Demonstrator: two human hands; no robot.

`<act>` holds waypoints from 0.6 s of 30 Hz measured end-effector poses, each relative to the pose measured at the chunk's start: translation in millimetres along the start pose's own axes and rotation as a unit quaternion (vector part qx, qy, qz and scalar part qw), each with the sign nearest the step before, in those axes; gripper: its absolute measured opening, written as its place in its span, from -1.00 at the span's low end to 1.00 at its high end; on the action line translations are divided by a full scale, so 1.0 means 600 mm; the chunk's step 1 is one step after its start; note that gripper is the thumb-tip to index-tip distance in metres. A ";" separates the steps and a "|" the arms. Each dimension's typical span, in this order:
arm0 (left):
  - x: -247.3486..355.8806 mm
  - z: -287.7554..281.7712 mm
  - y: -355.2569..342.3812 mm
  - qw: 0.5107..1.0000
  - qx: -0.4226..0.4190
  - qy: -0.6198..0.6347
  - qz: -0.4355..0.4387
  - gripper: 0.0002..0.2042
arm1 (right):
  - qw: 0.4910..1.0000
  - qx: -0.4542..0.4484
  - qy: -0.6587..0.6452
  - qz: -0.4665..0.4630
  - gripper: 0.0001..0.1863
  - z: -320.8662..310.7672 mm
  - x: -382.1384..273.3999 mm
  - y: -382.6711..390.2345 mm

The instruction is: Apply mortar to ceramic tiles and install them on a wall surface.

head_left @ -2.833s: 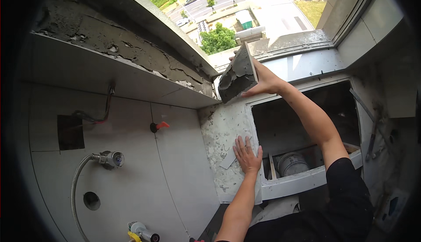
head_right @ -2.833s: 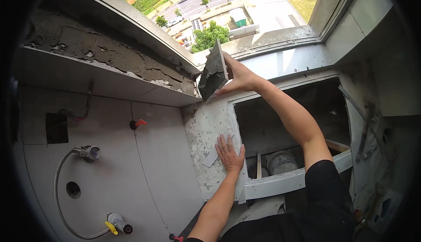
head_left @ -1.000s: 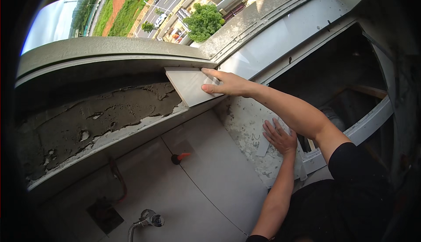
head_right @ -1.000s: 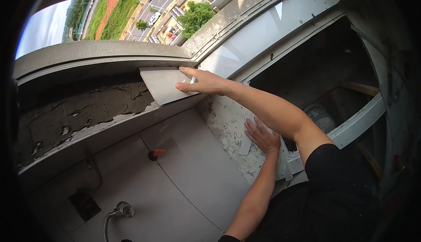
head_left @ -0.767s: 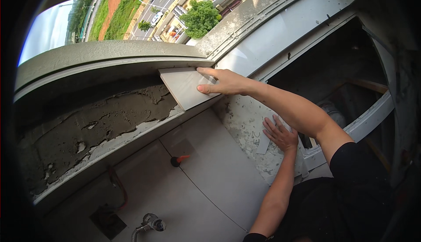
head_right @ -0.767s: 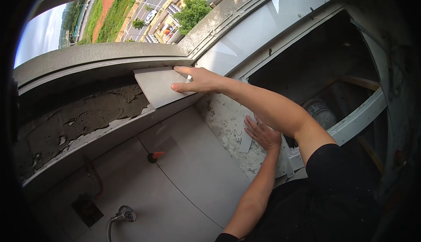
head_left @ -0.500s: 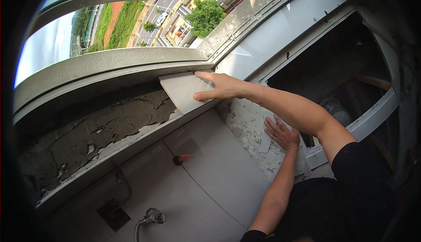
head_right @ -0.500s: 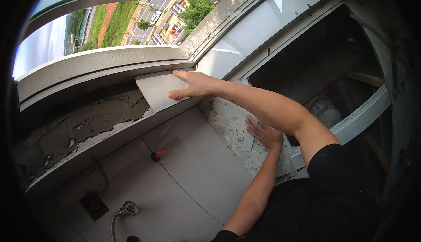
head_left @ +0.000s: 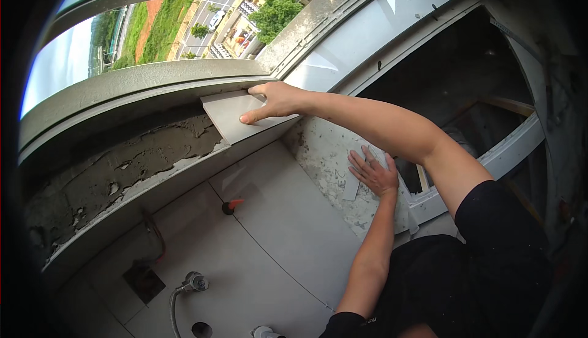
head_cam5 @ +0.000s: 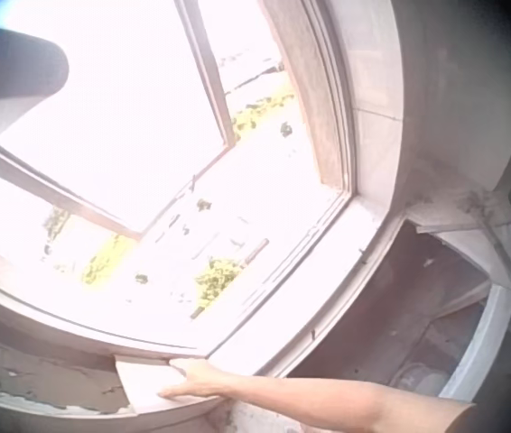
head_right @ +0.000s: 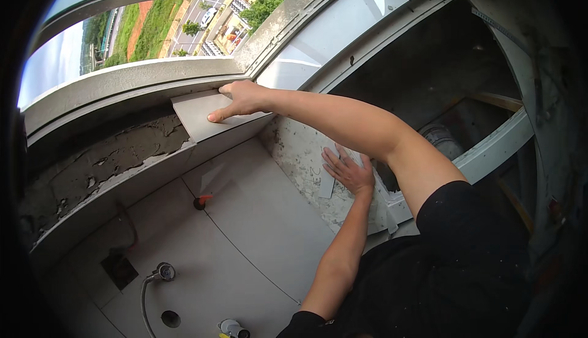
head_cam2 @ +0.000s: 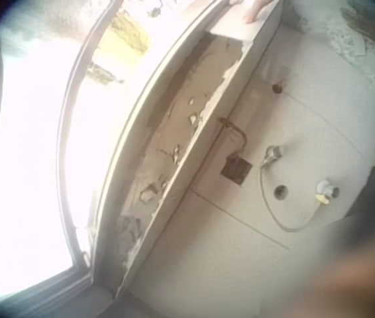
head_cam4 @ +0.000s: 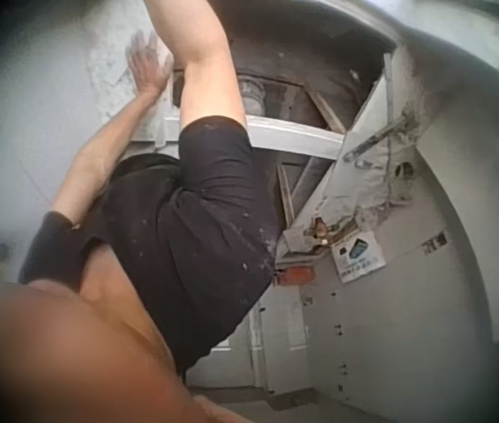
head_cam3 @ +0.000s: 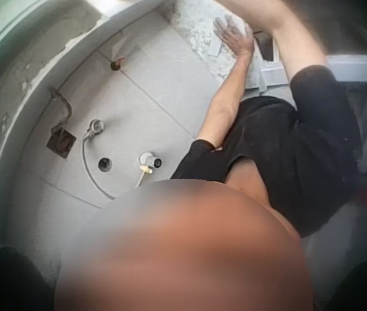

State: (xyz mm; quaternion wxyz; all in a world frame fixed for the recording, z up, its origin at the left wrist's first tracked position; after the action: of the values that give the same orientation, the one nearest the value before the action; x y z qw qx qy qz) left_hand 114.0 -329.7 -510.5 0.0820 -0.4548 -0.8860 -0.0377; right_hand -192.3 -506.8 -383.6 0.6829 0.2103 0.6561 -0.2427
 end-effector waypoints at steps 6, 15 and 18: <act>-0.005 -0.001 -0.006 1.000 0.014 0.005 0.005 -0.14 | 0.998 0.028 -0.020 -0.057 0.28 -0.009 -0.012 0.002; -0.004 -0.002 -0.015 0.999 0.032 0.031 0.032 -0.16 | 0.841 0.284 -0.454 -0.082 -0.41 -0.147 0.030 0.051; -0.006 -0.012 -0.027 0.998 0.005 0.037 0.048 -0.23 | 0.699 0.327 -0.619 -0.144 -0.40 -0.227 0.029 0.082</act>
State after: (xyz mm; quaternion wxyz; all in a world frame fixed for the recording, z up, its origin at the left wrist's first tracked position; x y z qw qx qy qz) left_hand 103.7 -342.8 -503.6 0.1185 -0.4946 -0.8598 -0.0462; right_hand -270.4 -386.3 -409.1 0.7802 0.1252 -0.0129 -0.6127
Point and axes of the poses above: each hand's wrist, its own y-axis away from the middle knuckle, its own z-axis out of the palm, x = y × z, the point moved 9 cm from there along -y, towards the middle knuckle, and after that the axes turned 8 degrees about -z, right-handed, at the moved point
